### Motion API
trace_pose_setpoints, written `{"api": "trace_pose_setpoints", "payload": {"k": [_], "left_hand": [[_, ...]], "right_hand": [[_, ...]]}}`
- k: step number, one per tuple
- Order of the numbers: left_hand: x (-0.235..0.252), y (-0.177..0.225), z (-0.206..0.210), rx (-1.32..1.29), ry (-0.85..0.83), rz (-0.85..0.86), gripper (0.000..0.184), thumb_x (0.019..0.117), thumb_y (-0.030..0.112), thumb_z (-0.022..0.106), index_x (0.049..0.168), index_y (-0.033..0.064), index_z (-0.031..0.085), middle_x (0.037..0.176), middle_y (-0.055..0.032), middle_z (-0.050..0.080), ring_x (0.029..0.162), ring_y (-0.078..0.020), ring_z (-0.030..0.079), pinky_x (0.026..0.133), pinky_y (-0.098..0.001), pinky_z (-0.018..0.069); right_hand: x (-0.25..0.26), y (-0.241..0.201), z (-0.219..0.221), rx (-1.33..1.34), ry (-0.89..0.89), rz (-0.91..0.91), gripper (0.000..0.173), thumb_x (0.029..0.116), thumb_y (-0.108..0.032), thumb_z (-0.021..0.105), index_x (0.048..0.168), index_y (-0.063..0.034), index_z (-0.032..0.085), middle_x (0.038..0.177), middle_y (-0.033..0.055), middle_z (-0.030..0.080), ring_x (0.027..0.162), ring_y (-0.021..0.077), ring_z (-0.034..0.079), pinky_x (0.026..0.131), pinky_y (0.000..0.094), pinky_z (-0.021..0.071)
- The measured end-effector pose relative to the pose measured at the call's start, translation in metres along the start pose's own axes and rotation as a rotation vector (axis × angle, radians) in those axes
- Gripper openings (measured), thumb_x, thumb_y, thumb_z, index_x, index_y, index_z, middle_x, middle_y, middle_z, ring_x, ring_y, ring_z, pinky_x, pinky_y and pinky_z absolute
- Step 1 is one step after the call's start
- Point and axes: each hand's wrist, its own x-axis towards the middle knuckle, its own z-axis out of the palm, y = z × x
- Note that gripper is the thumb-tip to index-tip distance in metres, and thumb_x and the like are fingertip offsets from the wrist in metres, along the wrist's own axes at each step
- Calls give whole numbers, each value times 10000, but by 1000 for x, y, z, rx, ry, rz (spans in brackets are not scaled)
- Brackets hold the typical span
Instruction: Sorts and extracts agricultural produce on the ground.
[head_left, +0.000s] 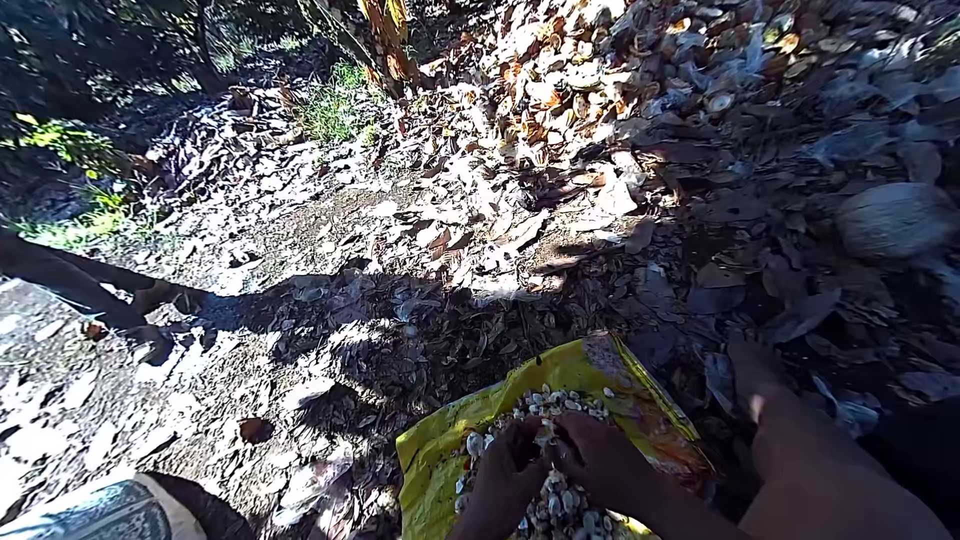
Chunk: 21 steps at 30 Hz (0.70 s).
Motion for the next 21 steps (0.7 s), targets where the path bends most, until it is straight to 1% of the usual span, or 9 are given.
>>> {"api": "trace_pose_setpoints", "payload": {"k": [3,5,7,9,12,13,15,18,21], "left_hand": [[-1,-4,7,175,14,2,467,913,59,726,1354,36,576,1170,-38,727,947,-134,728,858,-318,624],[-2,-9,9,212,36,0,446,906,56,725,1330,45,585,1136,-30,729,941,-122,720,852,-317,620],[-1,-12,9,214,44,8,418,892,41,733,1289,49,603,1095,-30,730,916,-120,717,835,-316,619],[-2,-14,11,229,37,11,391,880,24,725,1254,53,616,1066,-27,731,903,-117,715,827,-315,617],[-2,-15,13,249,29,4,369,887,18,705,1242,59,613,1069,-19,725,920,-112,708,838,-317,610],[-1,-15,13,249,33,-1,367,892,15,696,1246,61,614,1079,-18,724,932,-112,707,847,-320,608],[-1,-12,13,251,45,3,353,891,4,676,1234,70,626,1060,-17,726,908,-114,708,821,-324,612],[-1,-8,13,258,27,5,343,881,-4,687,1211,70,631,1032,-15,723,885,-107,701,802,-310,606],[-1,-7,14,282,17,-4,344,873,-2,694,1203,72,635,1023,-9,718,886,-99,694,806,-306,600]], "right_hand": [[0,-3,-1,-28,-64,40,377,1054,-348,449,1178,-37,623,1108,146,684,934,285,714,798,467,596],[0,-4,-2,-8,-134,65,379,1055,-336,450,1221,-33,604,1132,157,674,968,301,704,836,489,585],[0,-6,-2,4,-170,78,362,1046,-297,468,1257,-26,583,1168,169,661,987,318,698,853,505,577],[-1,-7,-2,19,-190,93,384,1029,-258,499,1324,-19,556,1221,181,654,1021,330,694,878,514,570],[0,-5,-1,68,-204,92,417,1024,-229,511,1382,-16,535,1255,190,648,1113,330,673,963,514,544],[0,-4,0,97,-193,82,419,1018,-233,525,1376,-16,546,1238,188,655,1110,322,672,973,505,539],[0,-2,2,159,-167,73,395,1002,-248,557,1327,-24,580,1162,166,669,1046,294,676,948,483,547],[1,-3,0,175,-148,86,362,982,-234,561,1271,-19,596,1060,159,669,953,295,674,878,488,556],[0,-2,1,180,-136,95,356,978,-219,554,1268,-18,601,1031,157,670,928,296,672,860,494,554]]}}
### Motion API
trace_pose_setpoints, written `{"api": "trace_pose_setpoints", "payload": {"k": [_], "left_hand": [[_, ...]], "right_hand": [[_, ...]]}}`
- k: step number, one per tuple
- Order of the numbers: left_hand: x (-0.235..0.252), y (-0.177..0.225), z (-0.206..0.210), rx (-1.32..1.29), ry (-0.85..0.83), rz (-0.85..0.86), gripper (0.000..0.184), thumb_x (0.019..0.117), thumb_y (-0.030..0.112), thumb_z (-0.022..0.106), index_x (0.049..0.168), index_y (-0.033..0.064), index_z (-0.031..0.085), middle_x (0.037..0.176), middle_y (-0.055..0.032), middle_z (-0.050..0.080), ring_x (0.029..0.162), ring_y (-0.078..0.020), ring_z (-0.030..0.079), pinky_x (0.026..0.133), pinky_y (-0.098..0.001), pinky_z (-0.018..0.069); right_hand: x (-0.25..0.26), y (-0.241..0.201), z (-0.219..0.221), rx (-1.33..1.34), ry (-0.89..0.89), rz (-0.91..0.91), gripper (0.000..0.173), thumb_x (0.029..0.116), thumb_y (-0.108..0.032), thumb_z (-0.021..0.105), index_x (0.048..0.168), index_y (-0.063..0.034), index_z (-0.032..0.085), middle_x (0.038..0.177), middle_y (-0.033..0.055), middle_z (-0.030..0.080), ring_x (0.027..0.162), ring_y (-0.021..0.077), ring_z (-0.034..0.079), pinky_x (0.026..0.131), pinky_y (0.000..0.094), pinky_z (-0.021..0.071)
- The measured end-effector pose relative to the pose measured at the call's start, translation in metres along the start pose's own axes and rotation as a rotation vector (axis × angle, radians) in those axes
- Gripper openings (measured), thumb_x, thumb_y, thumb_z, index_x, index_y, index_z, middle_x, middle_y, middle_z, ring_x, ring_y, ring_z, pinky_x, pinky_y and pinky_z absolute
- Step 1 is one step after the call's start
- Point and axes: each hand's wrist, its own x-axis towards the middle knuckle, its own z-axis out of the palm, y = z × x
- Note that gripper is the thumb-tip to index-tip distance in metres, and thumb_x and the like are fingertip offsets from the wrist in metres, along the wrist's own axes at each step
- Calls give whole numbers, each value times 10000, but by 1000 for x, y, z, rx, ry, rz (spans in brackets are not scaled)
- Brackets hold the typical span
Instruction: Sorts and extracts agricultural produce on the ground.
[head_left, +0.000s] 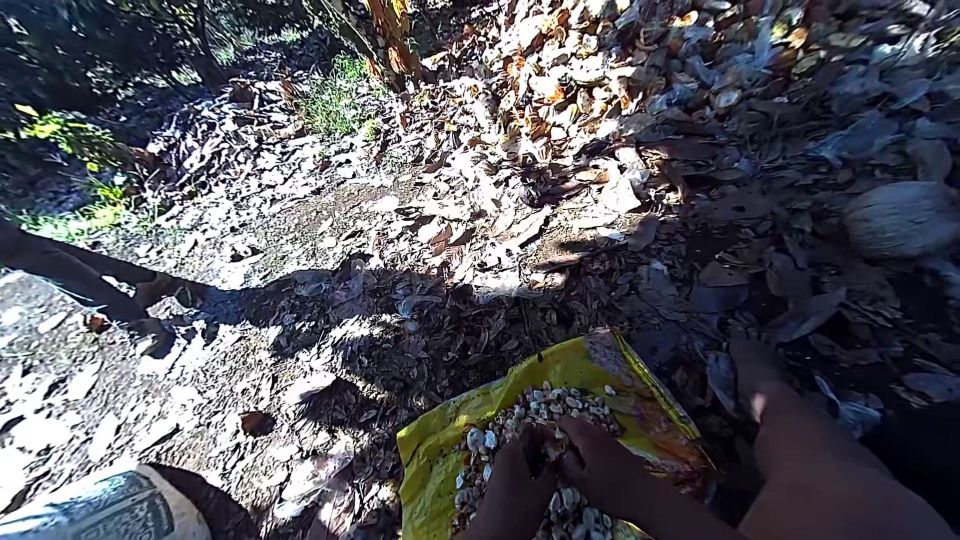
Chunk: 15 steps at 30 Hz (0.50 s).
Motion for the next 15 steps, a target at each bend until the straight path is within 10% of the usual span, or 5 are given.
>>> {"api": "trace_pose_setpoints", "payload": {"k": [15], "left_hand": [[5,-7,-10,-236,3,-19,313,886,-60,582,1184,32,604,1008,-77,690,806,-179,683,706,-361,601]], "right_hand": [[1,8,-4,208,76,-100,367,1039,-180,415,1232,-44,696,1039,113,727,972,193,696,889,403,559]]}}
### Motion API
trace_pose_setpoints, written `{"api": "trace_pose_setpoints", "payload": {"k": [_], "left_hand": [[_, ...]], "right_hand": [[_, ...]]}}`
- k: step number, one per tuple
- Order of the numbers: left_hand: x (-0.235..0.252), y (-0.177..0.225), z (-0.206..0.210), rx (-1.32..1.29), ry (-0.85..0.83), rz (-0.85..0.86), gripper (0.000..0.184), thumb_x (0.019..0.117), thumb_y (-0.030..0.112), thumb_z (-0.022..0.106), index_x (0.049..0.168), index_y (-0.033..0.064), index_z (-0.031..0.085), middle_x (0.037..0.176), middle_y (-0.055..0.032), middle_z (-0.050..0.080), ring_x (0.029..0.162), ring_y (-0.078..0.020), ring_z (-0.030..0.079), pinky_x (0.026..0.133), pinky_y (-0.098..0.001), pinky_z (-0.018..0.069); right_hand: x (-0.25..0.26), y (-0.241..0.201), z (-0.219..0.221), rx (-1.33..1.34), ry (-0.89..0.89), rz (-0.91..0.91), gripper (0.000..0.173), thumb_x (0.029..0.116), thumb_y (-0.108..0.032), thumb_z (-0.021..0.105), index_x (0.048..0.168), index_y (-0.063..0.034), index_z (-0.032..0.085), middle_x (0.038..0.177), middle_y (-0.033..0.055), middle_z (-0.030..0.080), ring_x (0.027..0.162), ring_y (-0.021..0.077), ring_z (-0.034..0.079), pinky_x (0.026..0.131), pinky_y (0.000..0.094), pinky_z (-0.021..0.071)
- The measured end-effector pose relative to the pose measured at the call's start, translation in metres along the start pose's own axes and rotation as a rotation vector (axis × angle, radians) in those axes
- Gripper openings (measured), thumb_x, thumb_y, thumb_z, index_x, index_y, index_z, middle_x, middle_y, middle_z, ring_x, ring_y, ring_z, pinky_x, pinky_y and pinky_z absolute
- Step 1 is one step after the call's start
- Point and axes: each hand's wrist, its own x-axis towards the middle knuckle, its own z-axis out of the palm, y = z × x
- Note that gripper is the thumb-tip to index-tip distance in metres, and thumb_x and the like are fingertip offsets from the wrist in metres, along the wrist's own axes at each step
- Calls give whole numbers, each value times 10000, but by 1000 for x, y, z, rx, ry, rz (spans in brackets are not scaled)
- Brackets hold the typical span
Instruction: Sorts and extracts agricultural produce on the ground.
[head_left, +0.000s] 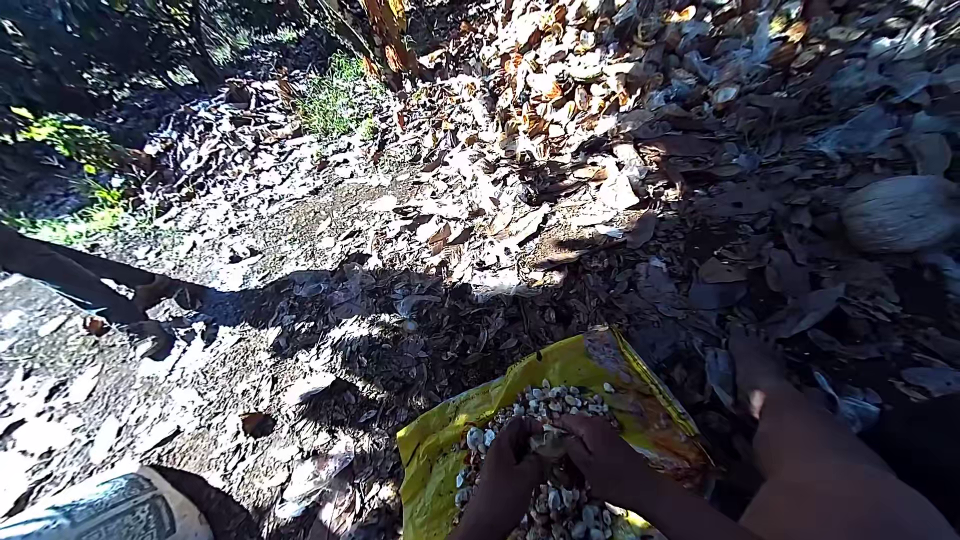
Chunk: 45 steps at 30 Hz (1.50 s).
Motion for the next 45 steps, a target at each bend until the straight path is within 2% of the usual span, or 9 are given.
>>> {"api": "trace_pose_setpoints", "payload": {"k": [3,4,7,10,12,17,21,26,45], "left_hand": [[1,1,-1,-160,42,-31,294,900,-70,570,1186,-4,575,994,-127,681,794,-218,687,695,-385,608],[1,0,-1,-209,62,-30,289,899,-71,572,1182,-11,567,994,-141,680,803,-231,691,697,-398,610],[3,-1,-3,-277,97,-9,335,872,-79,624,1196,-29,553,1021,-170,682,853,-256,698,743,-419,615],[2,1,-1,-285,119,28,405,836,-77,714,1199,-24,543,1015,-166,679,841,-251,696,735,-403,616],[1,2,0,-293,136,19,419,828,-80,744,1195,-27,549,1018,-169,680,843,-259,700,742,-412,624],[1,1,1,-293,159,-17,343,875,11,769,1157,-21,575,969,-147,680,834,-232,695,751,-392,620],[1,4,5,-232,175,-31,383,864,46,797,1163,-22,567,972,-135,689,846,-216,702,772,-376,621],[1,-2,10,-202,158,-31,426,864,54,805,1202,-38,563,1004,-148,709,873,-233,721,796,-393,631],[4,-11,18,-226,153,-49,434,843,-22,791,1208,-46,557,1016,-148,711,882,-221,724,813,-381,628]], "right_hand": [[0,-2,1,179,36,91,343,1053,-163,414,1221,-69,697,990,68,717,845,134,689,797,353,577],[0,-1,1,267,40,117,334,1066,-162,401,1207,-73,690,951,56,724,752,131,708,718,345,618],[-1,-1,3,476,-36,138,332,1079,-177,388,1260,-69,645,987,75,745,663,190,729,620,387,654],[-1,-2,8,435,-91,158,368,1026,-268,562,1343,-83,584,1010,68,738,720,193,739,668,405,655],[0,-1,12,314,-74,143,429,991,-351,656,1323,-88,587,998,40,738,763,162,733,728,392,647],[-1,-2,12,12,-45,93,429,993,-377,611,1296,-72,625,1094,82,717,1014,200,702,941,463,572],[-5,-9,13,-179,-65,75,406,1017,-345,544,1268,-35,616,1141,140,692,1053,280,688,939,507,555],[-11,-15,20,-345,-20,91,397,1010,-345,498,1169,1,612,1040,171,697,904,322,717,776,522,585],[-6,-31,22,-438,-129,320,427,1026,-295,482,1315,17,516,1055,200,702,993,372,718,834,538,578]]}}
